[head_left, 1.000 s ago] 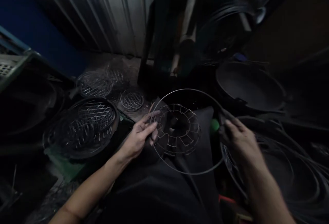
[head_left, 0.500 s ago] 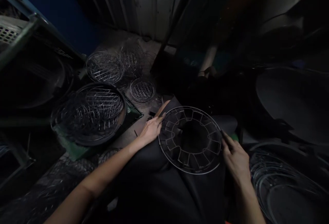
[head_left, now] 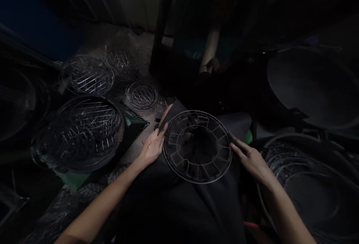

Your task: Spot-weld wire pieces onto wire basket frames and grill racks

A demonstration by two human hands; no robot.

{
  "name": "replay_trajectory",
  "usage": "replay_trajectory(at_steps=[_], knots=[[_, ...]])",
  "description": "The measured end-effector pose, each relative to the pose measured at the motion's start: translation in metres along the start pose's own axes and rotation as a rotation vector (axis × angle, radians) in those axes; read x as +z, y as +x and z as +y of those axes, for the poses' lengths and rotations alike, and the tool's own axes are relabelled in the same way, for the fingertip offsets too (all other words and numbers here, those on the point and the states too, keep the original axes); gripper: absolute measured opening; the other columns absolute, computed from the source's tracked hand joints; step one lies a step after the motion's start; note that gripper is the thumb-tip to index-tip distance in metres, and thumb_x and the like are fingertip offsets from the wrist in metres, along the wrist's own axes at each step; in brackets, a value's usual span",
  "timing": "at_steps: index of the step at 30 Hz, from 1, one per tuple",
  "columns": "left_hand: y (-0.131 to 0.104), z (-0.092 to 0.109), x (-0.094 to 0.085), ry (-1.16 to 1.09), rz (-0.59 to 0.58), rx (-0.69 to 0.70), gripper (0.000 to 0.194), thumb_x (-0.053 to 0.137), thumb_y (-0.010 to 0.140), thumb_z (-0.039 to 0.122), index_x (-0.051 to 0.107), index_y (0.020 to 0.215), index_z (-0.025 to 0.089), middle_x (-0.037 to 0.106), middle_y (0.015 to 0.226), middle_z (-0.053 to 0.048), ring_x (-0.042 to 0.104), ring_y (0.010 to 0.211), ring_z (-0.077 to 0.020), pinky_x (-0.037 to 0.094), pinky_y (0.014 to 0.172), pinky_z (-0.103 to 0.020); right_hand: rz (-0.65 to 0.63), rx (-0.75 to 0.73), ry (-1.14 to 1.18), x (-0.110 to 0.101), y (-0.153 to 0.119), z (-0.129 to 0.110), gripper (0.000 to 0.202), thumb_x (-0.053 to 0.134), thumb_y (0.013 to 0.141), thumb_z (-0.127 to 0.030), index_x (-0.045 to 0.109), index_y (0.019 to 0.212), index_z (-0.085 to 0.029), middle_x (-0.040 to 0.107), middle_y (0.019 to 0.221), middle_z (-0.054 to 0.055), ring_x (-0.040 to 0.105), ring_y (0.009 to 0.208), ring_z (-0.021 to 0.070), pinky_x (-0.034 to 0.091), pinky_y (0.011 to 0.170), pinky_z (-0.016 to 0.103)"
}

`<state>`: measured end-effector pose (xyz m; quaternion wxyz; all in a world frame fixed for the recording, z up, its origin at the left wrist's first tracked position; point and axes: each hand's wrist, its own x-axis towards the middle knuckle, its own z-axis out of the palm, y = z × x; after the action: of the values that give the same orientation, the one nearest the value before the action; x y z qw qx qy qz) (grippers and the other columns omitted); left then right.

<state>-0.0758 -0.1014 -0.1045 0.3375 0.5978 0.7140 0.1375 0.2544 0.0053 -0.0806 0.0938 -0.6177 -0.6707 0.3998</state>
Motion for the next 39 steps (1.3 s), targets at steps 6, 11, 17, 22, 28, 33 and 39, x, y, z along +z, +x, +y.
replay_trajectory(at_steps=[6,11,17,22,28,33,39], knots=[[-0.002,-0.010,0.010,-0.200,0.051,-0.035,0.048,0.026,0.096,0.036,0.028,0.143,0.027,0.048,0.125,-0.008,0.045,0.117,-0.0209,0.037,0.103,-0.039,-0.050,0.125,0.363,0.010,-0.007,0.003,0.052,0.062,0.075,-0.050,0.063,0.118,-0.021,0.059,0.124,0.004,0.050,0.120,0.0266,0.036,0.105,0.045],[-0.006,-0.003,0.002,-0.307,0.122,-0.049,0.045,0.035,0.094,0.036,0.041,0.136,0.024,0.051,0.117,-0.008,0.049,0.112,-0.0199,0.037,0.102,-0.038,0.101,0.085,0.318,0.016,-0.022,-0.003,0.051,0.057,0.079,-0.050,0.063,0.118,-0.019,0.061,0.122,0.007,0.051,0.120,0.0255,0.035,0.106,0.044],[-0.003,0.003,-0.004,-0.322,0.179,-0.011,0.041,0.043,0.090,0.030,0.051,0.129,0.020,0.052,0.098,-0.006,0.052,0.095,-0.0180,0.043,0.091,-0.034,0.233,-0.058,0.100,0.014,-0.029,-0.010,0.045,0.051,0.083,-0.046,0.064,0.116,-0.019,0.065,0.113,0.009,0.060,0.105,0.0236,0.045,0.096,0.040],[0.002,0.000,-0.001,-0.304,0.200,-0.023,0.041,0.045,0.089,0.031,0.053,0.128,0.019,0.052,0.091,-0.005,0.052,0.087,-0.0171,0.045,0.083,-0.032,0.314,-0.135,-0.003,0.015,-0.027,-0.017,0.040,0.046,0.085,-0.043,0.064,0.113,-0.021,0.066,0.105,0.009,0.062,0.097,0.0237,0.048,0.088,0.037],[0.000,0.000,-0.002,-0.304,0.170,0.014,0.040,0.044,0.090,0.031,0.052,0.128,0.021,0.053,0.099,-0.006,0.053,0.097,-0.0179,0.044,0.090,-0.033,0.290,-0.132,-0.091,0.013,-0.029,-0.017,0.040,0.044,0.086,-0.044,0.064,0.114,-0.023,0.065,0.093,0.007,0.063,0.085,0.0229,0.050,0.077,0.035],[0.000,0.000,-0.001,-0.311,0.167,0.017,0.040,0.042,0.092,0.032,0.049,0.130,0.024,0.052,0.102,-0.006,0.052,0.100,-0.0173,0.042,0.094,-0.033,0.291,-0.115,-0.063,0.012,-0.031,-0.019,0.038,0.045,0.087,-0.044,0.065,0.113,-0.026,0.065,0.092,0.006,0.062,0.084,0.0219,0.050,0.077,0.034],[0.002,-0.002,0.001,-0.308,0.168,-0.006,0.041,0.046,0.090,0.032,0.050,0.130,0.023,0.051,0.094,-0.004,0.053,0.090,-0.0157,0.045,0.085,-0.030,0.305,-0.167,-0.072,0.012,-0.029,-0.019,0.036,0.045,0.089,-0.039,0.062,0.116,-0.024,0.064,0.098,0.007,0.062,0.089,0.0221,0.049,0.080,0.034]])
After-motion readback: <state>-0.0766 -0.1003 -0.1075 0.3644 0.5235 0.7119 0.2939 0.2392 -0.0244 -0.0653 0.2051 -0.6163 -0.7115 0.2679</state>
